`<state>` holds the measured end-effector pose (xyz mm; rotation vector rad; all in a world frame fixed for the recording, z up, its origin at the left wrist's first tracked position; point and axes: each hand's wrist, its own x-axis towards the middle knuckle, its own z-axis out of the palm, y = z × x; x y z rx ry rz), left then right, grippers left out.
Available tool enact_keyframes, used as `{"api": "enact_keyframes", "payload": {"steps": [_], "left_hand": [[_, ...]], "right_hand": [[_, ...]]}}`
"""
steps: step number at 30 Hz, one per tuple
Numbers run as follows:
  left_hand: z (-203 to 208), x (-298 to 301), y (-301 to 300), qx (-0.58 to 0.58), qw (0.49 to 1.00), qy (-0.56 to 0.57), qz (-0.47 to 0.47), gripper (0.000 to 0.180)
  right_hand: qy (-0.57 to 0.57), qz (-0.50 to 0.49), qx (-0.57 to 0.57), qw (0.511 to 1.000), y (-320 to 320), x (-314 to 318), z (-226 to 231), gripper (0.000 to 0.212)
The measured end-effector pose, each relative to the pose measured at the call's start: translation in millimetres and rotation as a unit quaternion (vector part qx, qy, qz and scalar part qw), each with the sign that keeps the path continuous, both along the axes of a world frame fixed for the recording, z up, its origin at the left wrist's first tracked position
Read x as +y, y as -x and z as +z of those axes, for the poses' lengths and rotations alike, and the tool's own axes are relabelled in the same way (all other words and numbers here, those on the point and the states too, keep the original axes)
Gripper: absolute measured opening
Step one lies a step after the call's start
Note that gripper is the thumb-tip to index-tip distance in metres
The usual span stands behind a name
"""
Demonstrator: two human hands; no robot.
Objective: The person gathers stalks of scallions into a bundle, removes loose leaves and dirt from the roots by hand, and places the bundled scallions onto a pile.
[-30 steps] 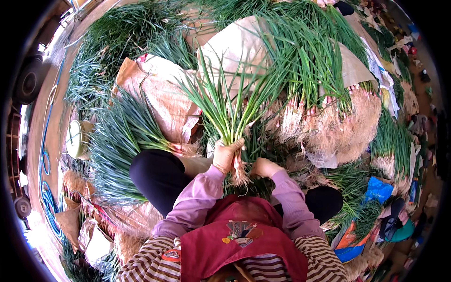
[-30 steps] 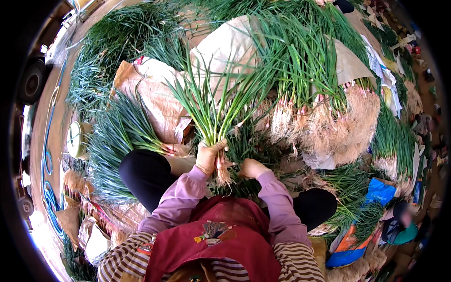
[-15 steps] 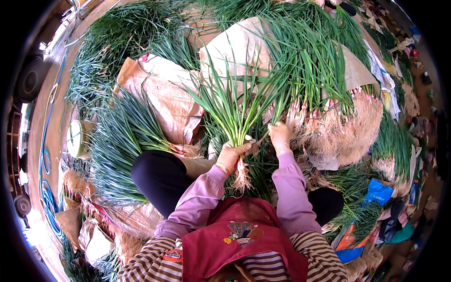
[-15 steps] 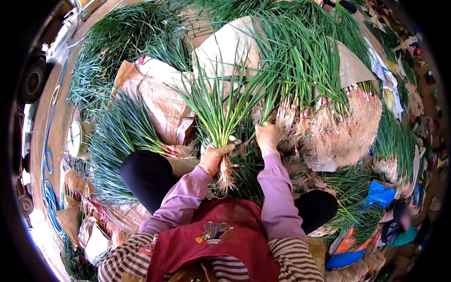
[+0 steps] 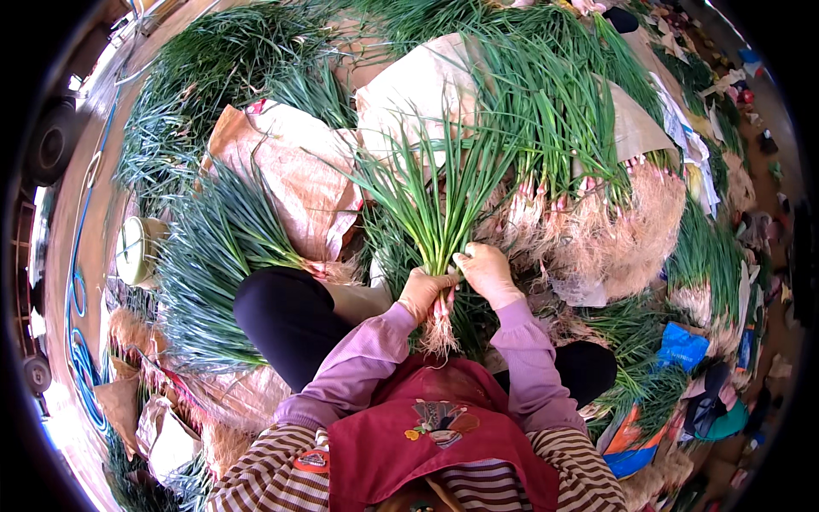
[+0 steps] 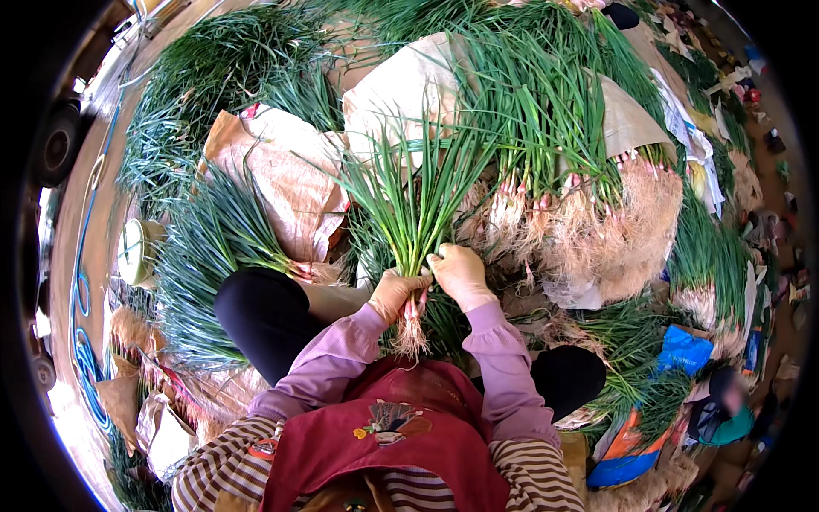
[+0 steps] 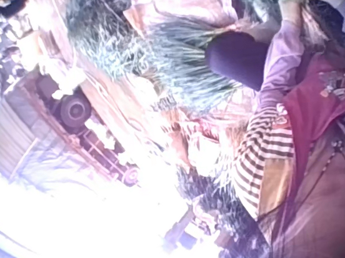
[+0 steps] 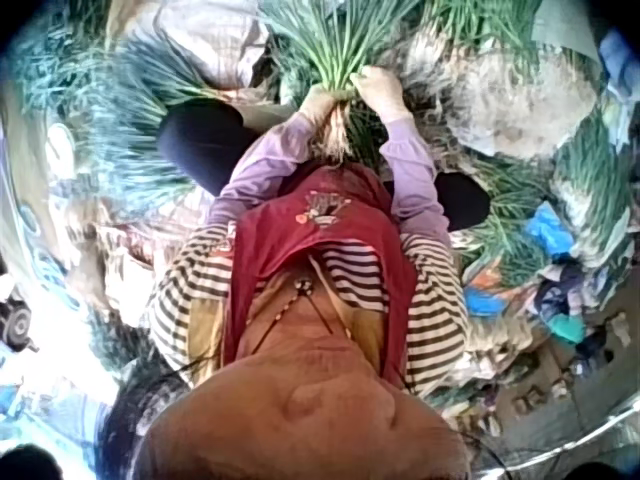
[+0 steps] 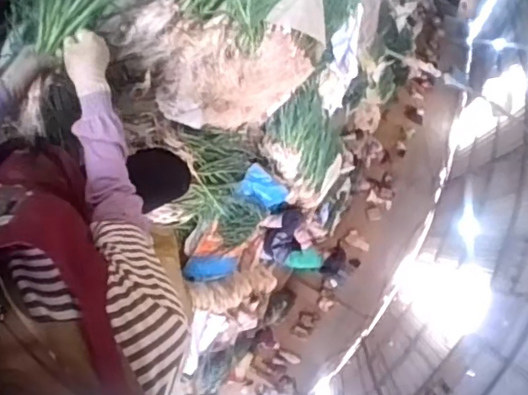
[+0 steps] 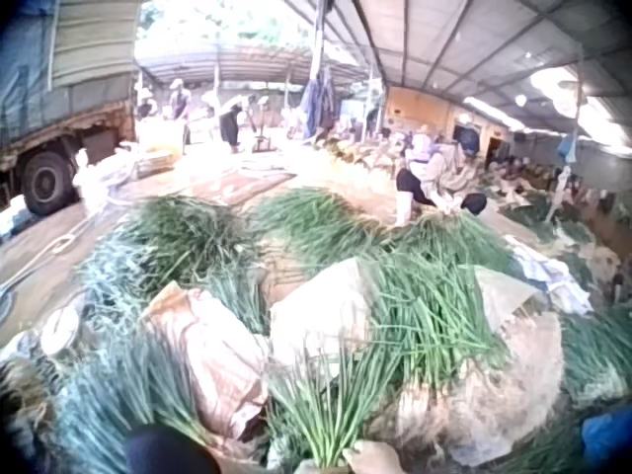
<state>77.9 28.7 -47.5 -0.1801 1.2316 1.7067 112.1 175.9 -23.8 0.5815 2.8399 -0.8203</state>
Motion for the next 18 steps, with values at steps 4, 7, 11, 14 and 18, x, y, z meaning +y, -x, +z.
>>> {"api": "enact_keyframes", "payload": {"steps": [4,7,11,14,18], "left_hand": [[12,-2,-1,-0.01,0.999,-0.033,0.024,0.024],[20,0,-2,-0.022,0.995,-0.066,0.07,0.012],[19,5,0,-0.007,0.982,-0.119,0.144,0.016],[34,-8,10,-0.005,0.976,-0.183,0.117,0.017],[32,-5,16,-0.022,0.94,-0.319,0.12,0.021]], "right_hand": [[-0.054,0.047,0.101,0.992,-10,-17,3,0.026],[-0.007,-0.041,0.189,0.981,-13,-24,5,0.022],[0.384,-0.317,0.28,0.821,-10,-7,-9,0.021],[0.369,-0.273,-0.006,0.888,-14,30,1,0.025],[-0.096,-0.105,-0.073,0.987,10,63,56,0.038]]}}
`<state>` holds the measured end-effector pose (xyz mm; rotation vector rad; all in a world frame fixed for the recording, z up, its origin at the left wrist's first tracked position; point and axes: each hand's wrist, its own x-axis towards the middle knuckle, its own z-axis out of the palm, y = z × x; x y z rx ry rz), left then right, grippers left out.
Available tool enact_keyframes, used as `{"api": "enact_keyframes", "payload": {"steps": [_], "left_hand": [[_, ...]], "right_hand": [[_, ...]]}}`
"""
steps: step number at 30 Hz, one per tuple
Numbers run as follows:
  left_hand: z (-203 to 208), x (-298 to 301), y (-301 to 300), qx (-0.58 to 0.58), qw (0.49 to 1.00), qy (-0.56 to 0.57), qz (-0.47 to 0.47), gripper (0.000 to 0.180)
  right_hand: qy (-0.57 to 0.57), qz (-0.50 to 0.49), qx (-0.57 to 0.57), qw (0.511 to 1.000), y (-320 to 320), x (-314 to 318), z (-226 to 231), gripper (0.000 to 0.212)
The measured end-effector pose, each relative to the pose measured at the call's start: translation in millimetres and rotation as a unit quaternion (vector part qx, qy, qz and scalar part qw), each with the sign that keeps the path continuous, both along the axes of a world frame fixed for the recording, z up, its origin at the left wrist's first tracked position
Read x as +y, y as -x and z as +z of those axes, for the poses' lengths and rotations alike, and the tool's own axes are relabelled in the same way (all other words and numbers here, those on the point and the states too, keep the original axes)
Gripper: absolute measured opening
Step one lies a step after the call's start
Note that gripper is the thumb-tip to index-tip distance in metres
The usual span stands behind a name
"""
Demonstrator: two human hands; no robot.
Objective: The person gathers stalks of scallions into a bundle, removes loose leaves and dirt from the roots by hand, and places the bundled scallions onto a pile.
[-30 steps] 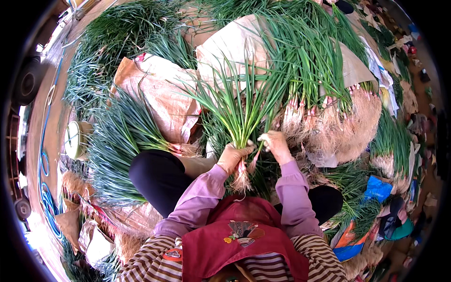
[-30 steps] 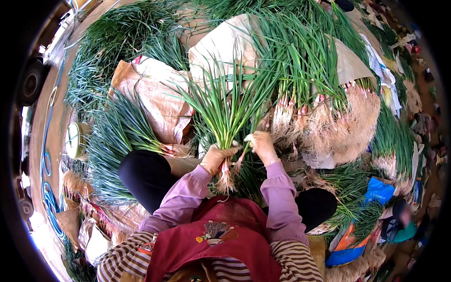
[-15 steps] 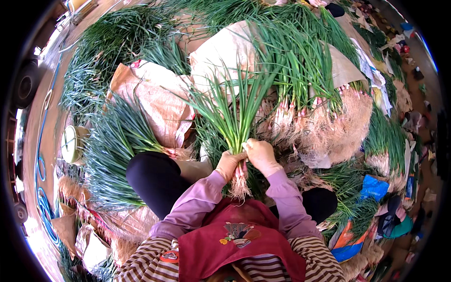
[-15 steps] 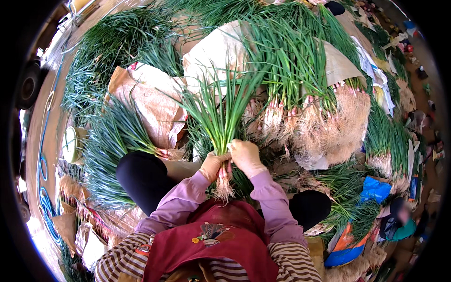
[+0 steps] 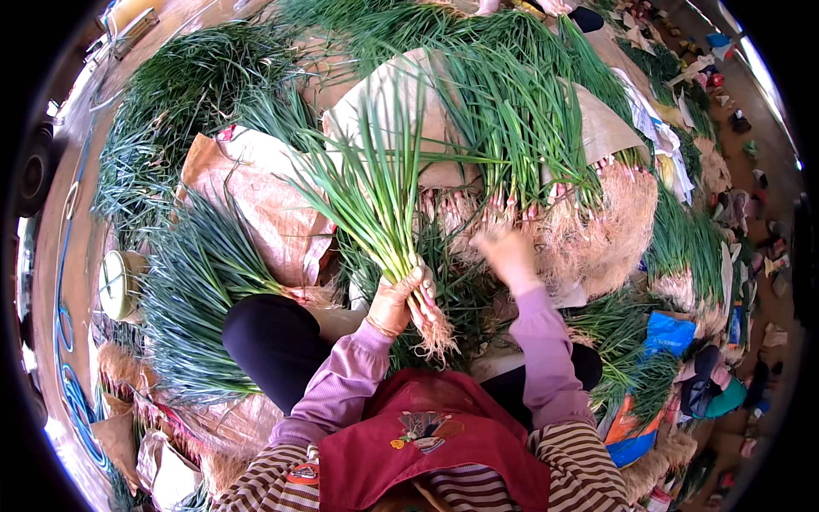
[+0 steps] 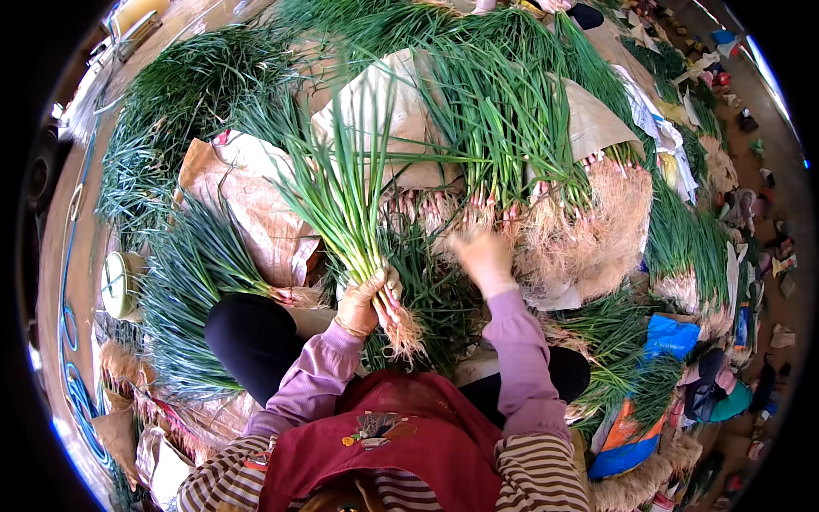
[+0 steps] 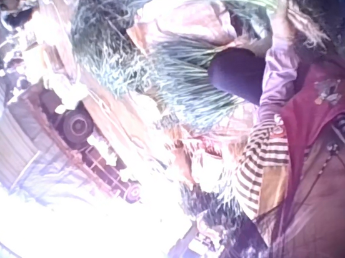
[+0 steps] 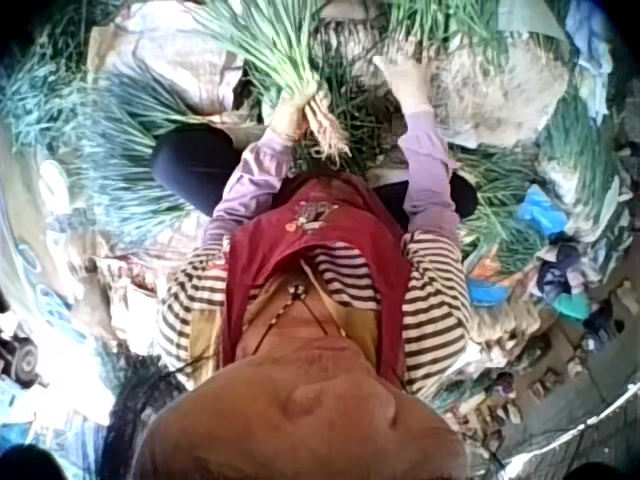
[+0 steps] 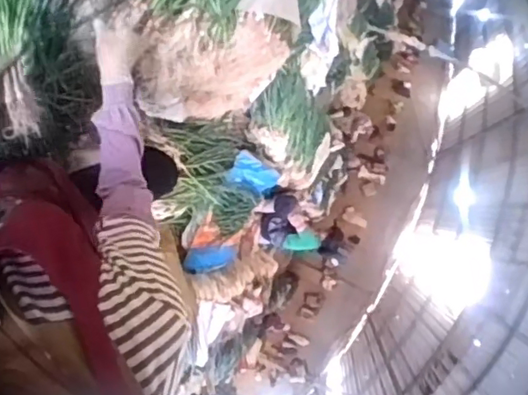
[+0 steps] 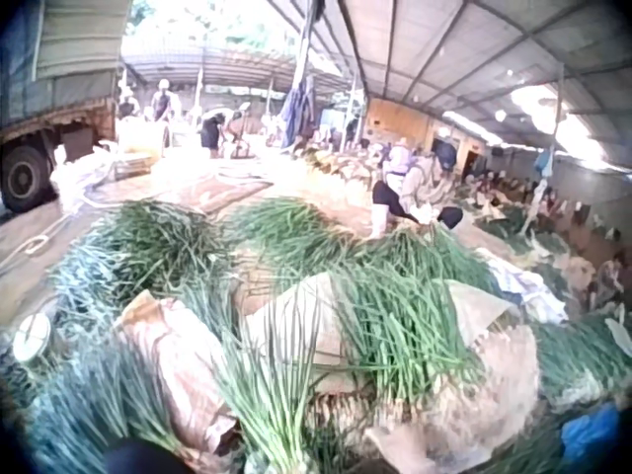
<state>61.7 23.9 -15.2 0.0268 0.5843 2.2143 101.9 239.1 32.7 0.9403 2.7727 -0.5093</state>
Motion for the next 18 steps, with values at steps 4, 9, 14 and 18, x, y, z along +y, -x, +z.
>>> {"api": "enact_keyframes", "payload": {"steps": [4,9,14,18], "left_hand": [[-9,16,3,-0.023,0.996,0.022,-0.08,0.024],[-12,20,4,-0.047,0.99,0.075,-0.107,0.061],[-39,29,-8,-0.064,0.985,0.134,-0.088,0.05],[-29,23,-16,-0.027,0.972,0.21,-0.104,0.023]], "right_hand": [[-0.105,-0.097,0.042,0.989,37,73,-9,0.034],[0.19,-0.174,0.086,0.962,11,34,-21,0.031],[0.409,0.109,0.087,0.902,-67,-54,-22,0.043],[0.297,-0.007,0.119,0.947,-60,-49,-34,0.038]]}}
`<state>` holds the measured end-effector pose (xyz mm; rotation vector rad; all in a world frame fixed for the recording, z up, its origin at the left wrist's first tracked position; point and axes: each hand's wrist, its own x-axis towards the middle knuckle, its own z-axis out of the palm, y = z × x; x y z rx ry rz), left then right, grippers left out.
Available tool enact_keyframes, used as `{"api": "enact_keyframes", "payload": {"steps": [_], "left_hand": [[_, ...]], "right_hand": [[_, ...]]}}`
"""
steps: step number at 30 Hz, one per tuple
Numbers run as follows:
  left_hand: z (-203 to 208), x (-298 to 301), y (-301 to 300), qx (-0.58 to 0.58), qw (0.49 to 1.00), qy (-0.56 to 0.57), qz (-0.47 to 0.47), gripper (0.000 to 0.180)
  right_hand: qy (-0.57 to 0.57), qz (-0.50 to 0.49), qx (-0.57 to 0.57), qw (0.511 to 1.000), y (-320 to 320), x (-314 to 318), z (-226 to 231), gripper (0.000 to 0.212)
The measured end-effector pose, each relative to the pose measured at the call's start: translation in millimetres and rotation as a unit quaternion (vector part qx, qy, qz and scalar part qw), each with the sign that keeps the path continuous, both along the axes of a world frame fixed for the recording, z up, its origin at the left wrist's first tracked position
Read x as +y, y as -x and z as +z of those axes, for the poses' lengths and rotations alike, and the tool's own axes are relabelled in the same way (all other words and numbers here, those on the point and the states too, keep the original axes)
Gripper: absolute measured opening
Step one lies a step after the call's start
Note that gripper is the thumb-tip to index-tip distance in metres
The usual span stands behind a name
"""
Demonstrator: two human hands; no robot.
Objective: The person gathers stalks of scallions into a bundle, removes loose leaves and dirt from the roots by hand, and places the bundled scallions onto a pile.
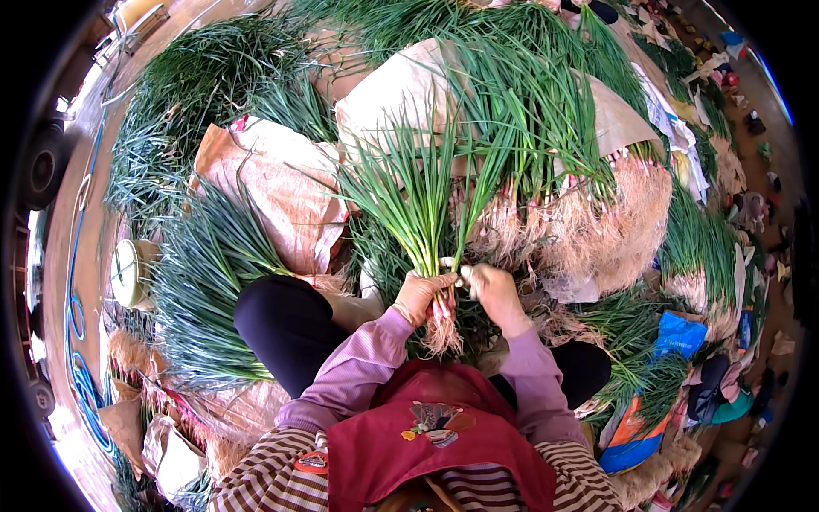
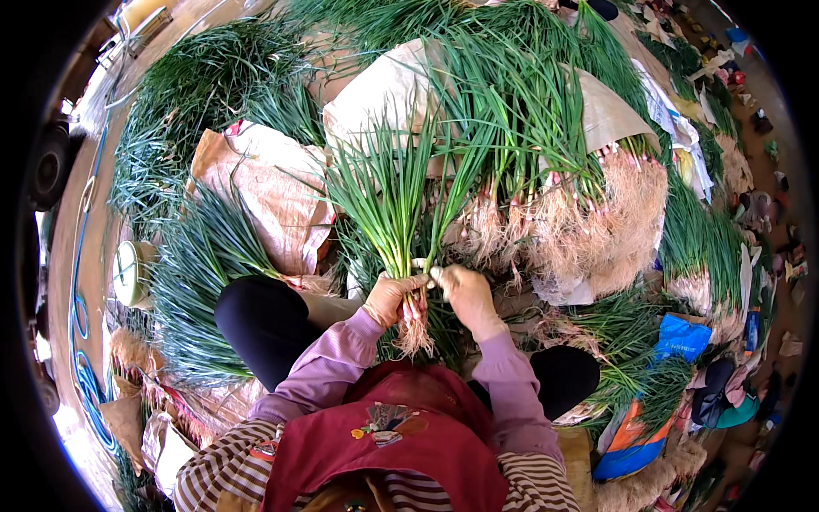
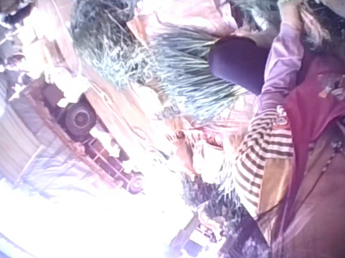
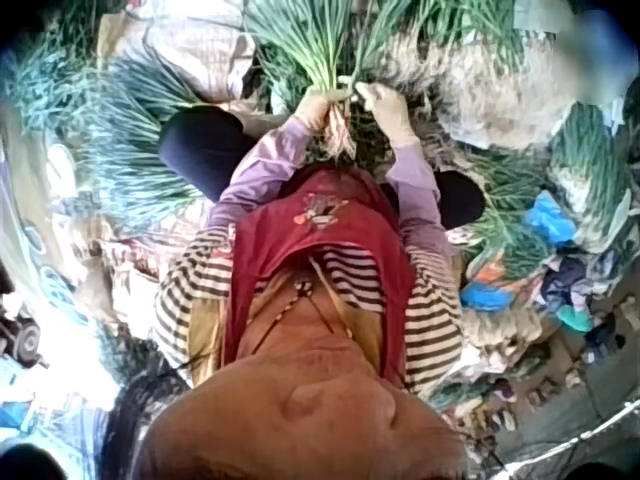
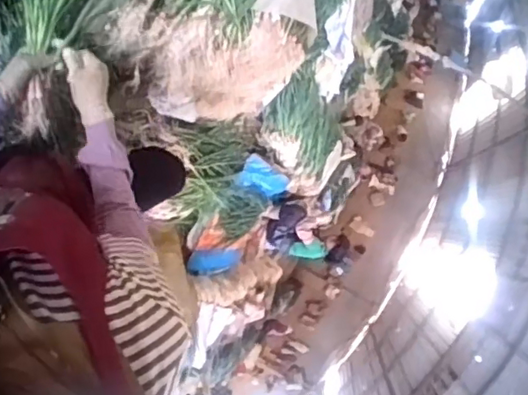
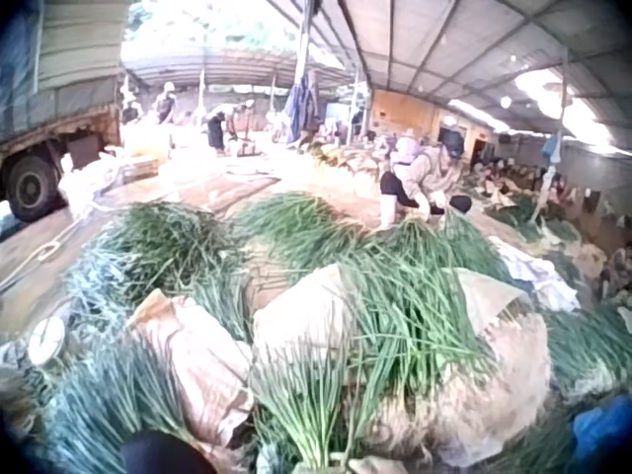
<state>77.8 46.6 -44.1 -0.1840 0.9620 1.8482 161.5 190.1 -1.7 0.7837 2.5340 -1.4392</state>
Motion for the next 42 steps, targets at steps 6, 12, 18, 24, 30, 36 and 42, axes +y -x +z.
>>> {"api": "enact_keyframes", "payload": {"steps": [6,12,18,24,30,36,42], "left_hand": [[5,-3,-8,0.083,0.995,0.051,0.014,0.012],[29,-3,-12,0.115,0.986,0.052,0.108,0.01],[14,-14,2,0.062,0.991,-0.015,0.115,0.02],[-7,-6,4,-0.001,0.998,-0.041,0.04,0.03],[-12,-6,4,-0.024,0.999,0.011,0.02,0.023],[-6,-5,-6,0.005,0.998,0.043,0.036,0.009],[10,-4,-12,0.082,0.992,0.086,0.051,0.013]], "right_hand": [[-0.252,0.081,0.074,0.961,26,-17,-5,0.026],[-0.254,-0.127,0.051,0.957,27,-14,-44,0.023],[-0.229,0.052,-0.092,0.968,37,22,4,0.035],[-0.366,-0.12,-0.106,0.917,76,91,5,0.022],[-0.108,0.055,-0.013,0.993,6,-1,1,0.018],[-0.028,-0.033,0.046,0.998,0,-16,-8,0.035],[-0.017,-0.101,0.164,0.981,33,-20,-42,0.023]]}}
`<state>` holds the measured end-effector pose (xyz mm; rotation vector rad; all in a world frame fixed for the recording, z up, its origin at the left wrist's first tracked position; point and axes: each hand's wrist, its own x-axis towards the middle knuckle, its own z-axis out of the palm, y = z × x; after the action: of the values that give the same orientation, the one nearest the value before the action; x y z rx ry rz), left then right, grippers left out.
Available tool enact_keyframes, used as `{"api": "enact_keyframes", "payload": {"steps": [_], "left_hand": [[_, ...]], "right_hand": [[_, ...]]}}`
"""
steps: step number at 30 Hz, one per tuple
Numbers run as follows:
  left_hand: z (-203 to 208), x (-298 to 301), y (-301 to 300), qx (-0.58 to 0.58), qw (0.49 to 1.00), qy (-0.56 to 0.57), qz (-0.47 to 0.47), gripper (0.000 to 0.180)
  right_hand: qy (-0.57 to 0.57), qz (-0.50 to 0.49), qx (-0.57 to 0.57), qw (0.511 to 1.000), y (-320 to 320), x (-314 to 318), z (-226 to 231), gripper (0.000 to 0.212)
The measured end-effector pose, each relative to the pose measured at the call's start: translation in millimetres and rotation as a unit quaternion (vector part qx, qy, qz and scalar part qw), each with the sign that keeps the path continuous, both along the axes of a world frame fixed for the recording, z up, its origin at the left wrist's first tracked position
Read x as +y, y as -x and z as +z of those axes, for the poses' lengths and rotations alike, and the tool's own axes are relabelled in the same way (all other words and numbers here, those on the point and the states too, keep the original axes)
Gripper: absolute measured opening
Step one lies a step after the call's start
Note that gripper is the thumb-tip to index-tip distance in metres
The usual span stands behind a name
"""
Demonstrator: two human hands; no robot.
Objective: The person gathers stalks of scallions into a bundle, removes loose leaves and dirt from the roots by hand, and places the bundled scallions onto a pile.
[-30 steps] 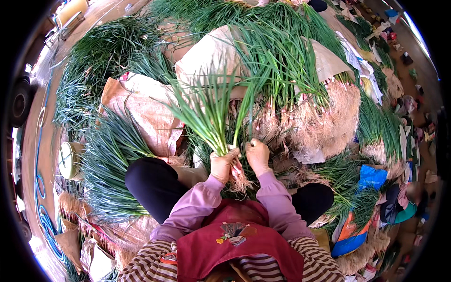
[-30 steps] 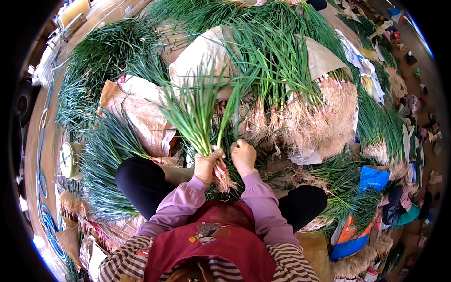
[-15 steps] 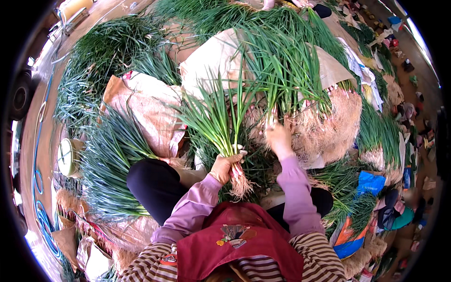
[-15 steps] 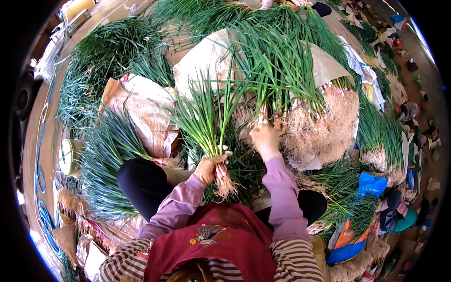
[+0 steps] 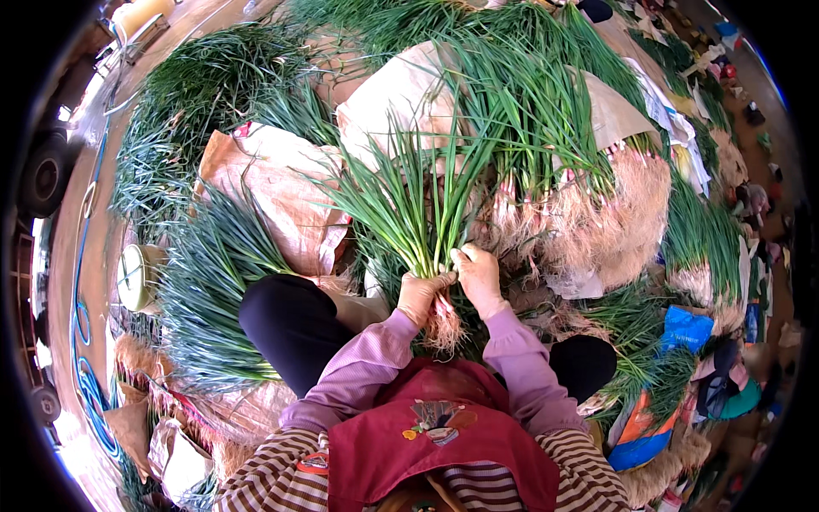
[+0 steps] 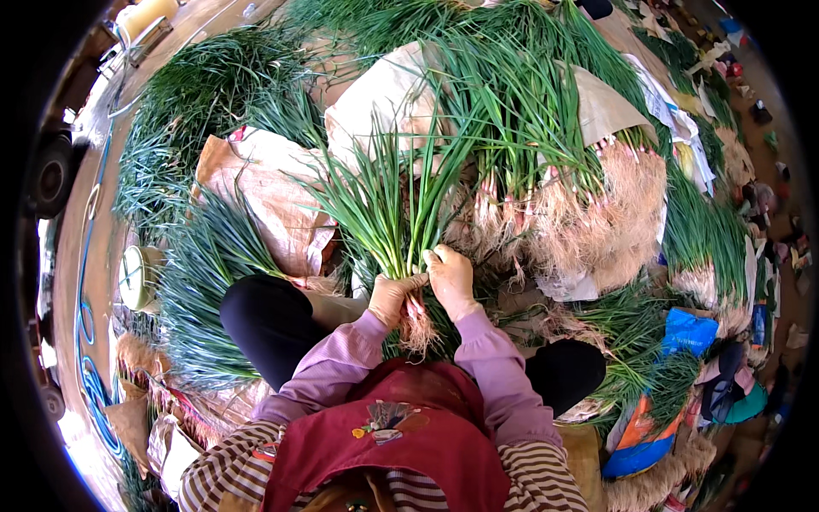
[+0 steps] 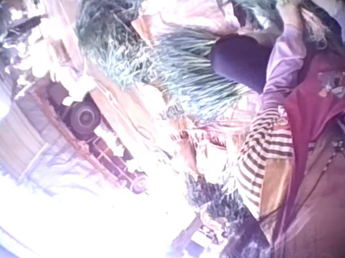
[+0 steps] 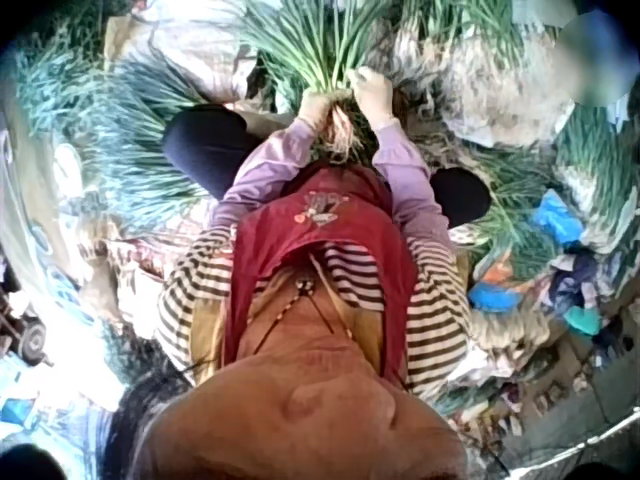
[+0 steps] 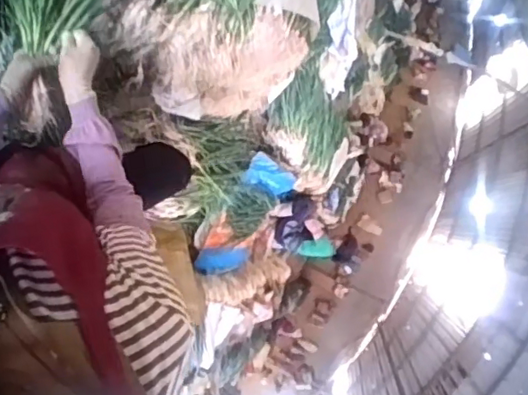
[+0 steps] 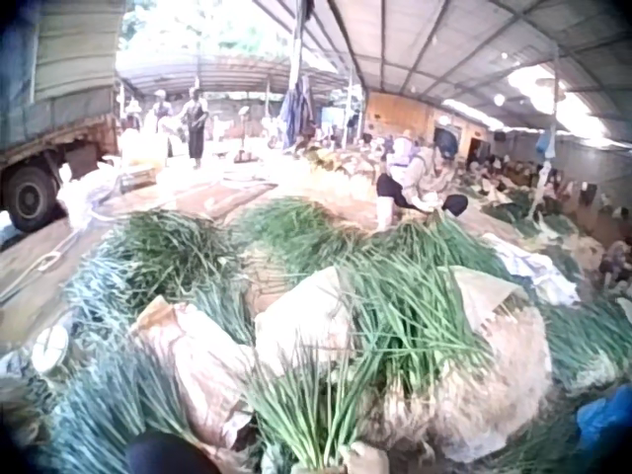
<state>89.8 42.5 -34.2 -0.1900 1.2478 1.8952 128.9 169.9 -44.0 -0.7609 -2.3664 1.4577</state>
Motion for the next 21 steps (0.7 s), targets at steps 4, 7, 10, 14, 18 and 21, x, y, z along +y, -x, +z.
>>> {"api": "enact_keyframes", "payload": {"steps": [4,7,10,14,18,21], "left_hand": [[-3,3,-4,-0.025,0.998,-0.058,-0.004,0.01],[-6,-9,2,-0.042,0.993,-0.11,-0.007,0.013],[3,-9,4,-0.08,0.989,-0.111,-0.054,0.015],[-5,-8,2,-0.079,0.986,-0.125,-0.075,0.018],[2,-9,3,-0.02,0.996,-0.088,-0.002,0.012],[0,-9,3,0.048,0.998,-0.047,-0.014,0.014]], "right_hand": [[0.127,-0.097,0.01,0.987,-25,7,-58,0.021],[0.392,-0.114,-0.122,0.905,-36,6,-43,0.019],[0.519,-0.071,-0.017,0.852,-25,16,-13,0.027],[0.55,-0.08,0.026,0.831,1,19,12,0.02],[0.22,-0.047,-0.092,0.97,-11,5,-15,0.015],[-0.276,0.212,-0.373,0.86,-28,1,-28,0.018]]}}
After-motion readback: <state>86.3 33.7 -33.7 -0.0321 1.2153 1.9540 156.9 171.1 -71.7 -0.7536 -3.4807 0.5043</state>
